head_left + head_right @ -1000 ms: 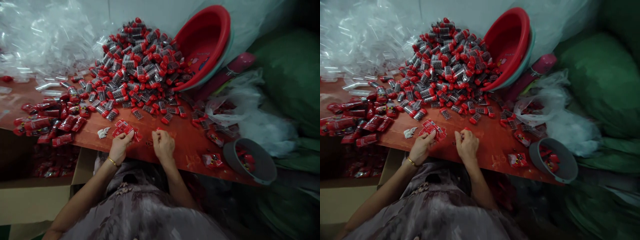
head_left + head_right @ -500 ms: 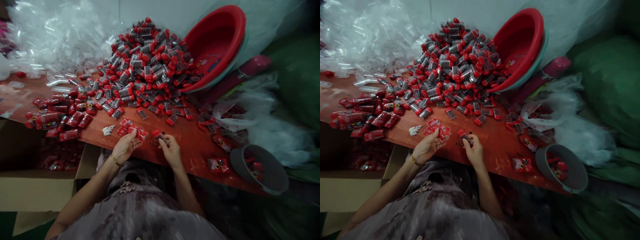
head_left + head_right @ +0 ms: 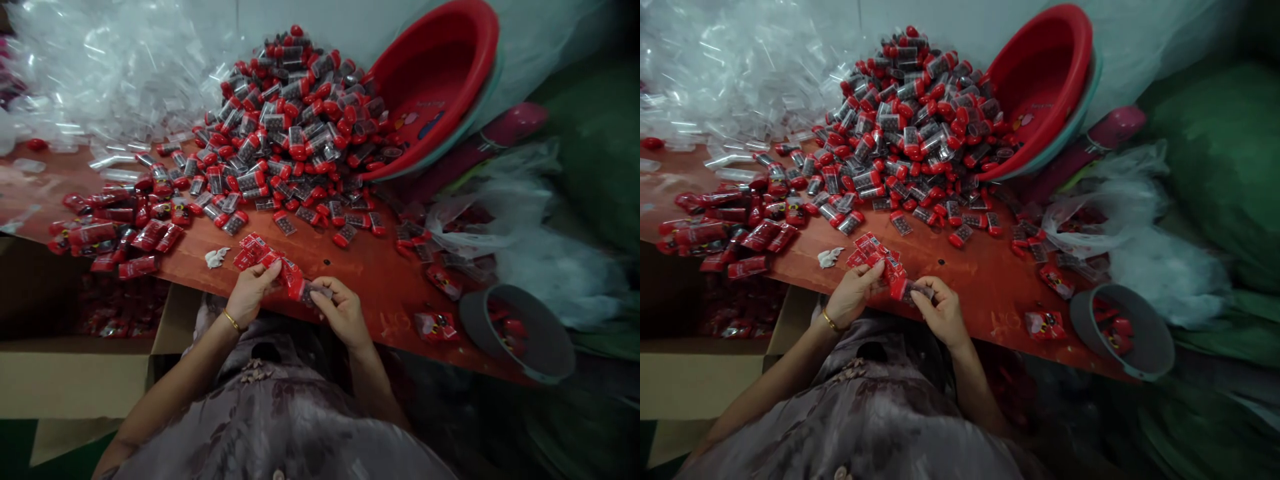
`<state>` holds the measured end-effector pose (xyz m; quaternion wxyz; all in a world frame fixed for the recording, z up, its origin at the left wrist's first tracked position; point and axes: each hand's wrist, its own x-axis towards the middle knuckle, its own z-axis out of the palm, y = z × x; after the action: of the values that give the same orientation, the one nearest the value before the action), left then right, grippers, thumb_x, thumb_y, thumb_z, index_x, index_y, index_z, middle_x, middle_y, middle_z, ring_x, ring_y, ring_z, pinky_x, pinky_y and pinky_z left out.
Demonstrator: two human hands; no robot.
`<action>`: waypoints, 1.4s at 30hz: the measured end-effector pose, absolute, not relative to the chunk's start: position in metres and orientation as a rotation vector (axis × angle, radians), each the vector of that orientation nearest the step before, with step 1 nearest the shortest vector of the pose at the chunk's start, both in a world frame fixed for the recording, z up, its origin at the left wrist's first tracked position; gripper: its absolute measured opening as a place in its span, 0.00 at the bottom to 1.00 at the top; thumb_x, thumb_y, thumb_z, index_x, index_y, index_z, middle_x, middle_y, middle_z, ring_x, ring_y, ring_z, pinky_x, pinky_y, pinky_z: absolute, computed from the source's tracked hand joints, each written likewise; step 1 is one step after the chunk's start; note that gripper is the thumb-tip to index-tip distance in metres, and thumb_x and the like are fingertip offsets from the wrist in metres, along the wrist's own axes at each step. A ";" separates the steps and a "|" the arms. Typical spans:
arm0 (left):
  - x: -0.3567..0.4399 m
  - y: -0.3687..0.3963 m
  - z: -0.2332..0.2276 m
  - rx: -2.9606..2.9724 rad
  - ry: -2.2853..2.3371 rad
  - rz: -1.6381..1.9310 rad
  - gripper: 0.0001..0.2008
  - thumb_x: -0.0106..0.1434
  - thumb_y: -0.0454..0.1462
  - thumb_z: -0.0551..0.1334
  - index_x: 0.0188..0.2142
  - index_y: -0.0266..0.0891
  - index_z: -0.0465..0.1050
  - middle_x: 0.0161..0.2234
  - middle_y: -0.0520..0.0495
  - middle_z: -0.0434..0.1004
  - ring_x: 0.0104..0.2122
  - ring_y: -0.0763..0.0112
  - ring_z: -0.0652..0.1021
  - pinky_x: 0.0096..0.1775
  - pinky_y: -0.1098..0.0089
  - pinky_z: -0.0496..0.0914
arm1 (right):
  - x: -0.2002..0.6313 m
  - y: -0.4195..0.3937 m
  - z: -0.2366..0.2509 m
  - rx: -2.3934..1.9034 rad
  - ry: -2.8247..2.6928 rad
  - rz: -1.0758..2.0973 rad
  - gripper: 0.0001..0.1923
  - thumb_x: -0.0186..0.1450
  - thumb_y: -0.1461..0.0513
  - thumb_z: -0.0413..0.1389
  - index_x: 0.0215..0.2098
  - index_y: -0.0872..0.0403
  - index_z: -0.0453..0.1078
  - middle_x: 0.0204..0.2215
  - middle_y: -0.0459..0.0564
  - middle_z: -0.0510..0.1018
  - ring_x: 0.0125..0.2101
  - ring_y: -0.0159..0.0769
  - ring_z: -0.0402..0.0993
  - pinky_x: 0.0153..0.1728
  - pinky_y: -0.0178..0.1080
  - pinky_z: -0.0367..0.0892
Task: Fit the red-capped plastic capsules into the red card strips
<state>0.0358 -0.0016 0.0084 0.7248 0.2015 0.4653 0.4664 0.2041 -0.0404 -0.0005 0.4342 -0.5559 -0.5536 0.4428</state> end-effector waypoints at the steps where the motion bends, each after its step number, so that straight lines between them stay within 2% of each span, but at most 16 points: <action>1: 0.036 -0.002 0.008 0.444 1.032 1.026 0.21 0.38 0.46 0.74 0.27 0.33 0.75 0.24 0.48 0.78 0.25 0.72 0.77 0.33 0.70 0.71 | 0.203 -0.040 -0.002 -1.390 -1.373 1.084 0.08 0.59 0.56 0.55 0.30 0.53 0.68 0.20 0.41 0.68 0.17 0.26 0.61 0.18 0.31 0.58; 5: 0.039 -0.002 0.004 0.440 1.035 1.031 0.22 0.38 0.47 0.74 0.28 0.34 0.75 0.25 0.48 0.79 0.24 0.72 0.76 0.32 0.70 0.71 | 0.200 -0.041 -0.010 -1.401 -1.333 1.026 0.10 0.61 0.55 0.54 0.33 0.53 0.67 0.19 0.40 0.68 0.17 0.26 0.62 0.19 0.31 0.60; 9: 0.045 -0.005 0.001 0.467 0.981 1.056 0.21 0.38 0.42 0.75 0.32 0.35 0.76 0.28 0.49 0.80 0.26 0.72 0.77 0.36 0.69 0.71 | 0.198 -0.043 -0.014 -1.389 -1.306 1.028 0.11 0.62 0.53 0.53 0.34 0.53 0.67 0.18 0.39 0.67 0.16 0.26 0.62 0.18 0.31 0.60; 13: 0.051 -0.009 -0.003 0.533 0.983 1.063 0.19 0.37 0.39 0.75 0.30 0.34 0.77 0.29 0.48 0.80 0.28 0.72 0.77 0.38 0.70 0.70 | 0.192 -0.044 -0.018 -1.387 -1.293 0.999 0.11 0.63 0.53 0.53 0.37 0.53 0.66 0.18 0.39 0.67 0.15 0.26 0.63 0.18 0.31 0.61; 16: 0.053 -0.010 -0.006 0.534 1.024 1.071 0.19 0.37 0.39 0.75 0.29 0.34 0.77 0.28 0.48 0.80 0.28 0.72 0.77 0.37 0.71 0.70 | 0.184 -0.044 -0.020 -1.409 -1.222 0.930 0.12 0.64 0.53 0.52 0.38 0.53 0.65 0.17 0.38 0.66 0.14 0.25 0.62 0.18 0.31 0.60; 22: 0.054 -0.012 -0.009 0.514 1.004 1.117 0.17 0.41 0.44 0.73 0.28 0.35 0.76 0.25 0.50 0.78 0.24 0.77 0.74 0.32 0.75 0.68 | 0.174 -0.039 -0.021 -1.330 -1.149 1.097 0.13 0.64 0.52 0.51 0.38 0.52 0.63 0.18 0.37 0.66 0.13 0.24 0.60 0.16 0.30 0.59; 27: 0.061 -0.018 -0.015 0.554 1.039 1.054 0.19 0.41 0.48 0.72 0.22 0.34 0.74 0.19 0.54 0.73 0.19 0.79 0.69 0.26 0.75 0.64 | 0.165 -0.035 -0.024 -1.391 -1.109 0.942 0.12 0.64 0.52 0.51 0.37 0.52 0.63 0.19 0.38 0.65 0.14 0.24 0.59 0.16 0.30 0.59; 31: 0.057 -0.012 -0.010 0.539 1.040 1.149 0.20 0.42 0.50 0.71 0.20 0.35 0.71 0.18 0.54 0.70 0.18 0.80 0.67 0.24 0.76 0.62 | 0.162 -0.033 -0.025 -1.309 -1.149 1.070 0.12 0.64 0.52 0.51 0.38 0.52 0.62 0.23 0.40 0.68 0.15 0.24 0.61 0.16 0.30 0.59; 37: 0.048 0.001 -0.006 0.532 1.050 1.196 0.18 0.41 0.45 0.72 0.23 0.33 0.72 0.19 0.54 0.70 0.19 0.81 0.66 0.24 0.76 0.60 | 0.164 -0.032 -0.025 -1.254 -1.186 1.184 0.13 0.64 0.51 0.51 0.37 0.53 0.63 0.14 0.35 0.61 0.12 0.23 0.57 0.15 0.29 0.57; 42: 0.050 -0.002 -0.010 0.594 1.057 1.159 0.19 0.45 0.49 0.69 0.22 0.33 0.74 0.17 0.52 0.71 0.19 0.77 0.69 0.26 0.73 0.64 | 0.161 -0.027 -0.021 -1.272 -1.187 1.204 0.15 0.63 0.49 0.52 0.35 0.53 0.64 0.13 0.35 0.62 0.11 0.23 0.57 0.13 0.29 0.55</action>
<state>0.0505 -0.0017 -0.0095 0.6684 0.2636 0.4688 0.5138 0.1614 -0.0267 -0.0208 0.4908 -0.5238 -0.4889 0.4958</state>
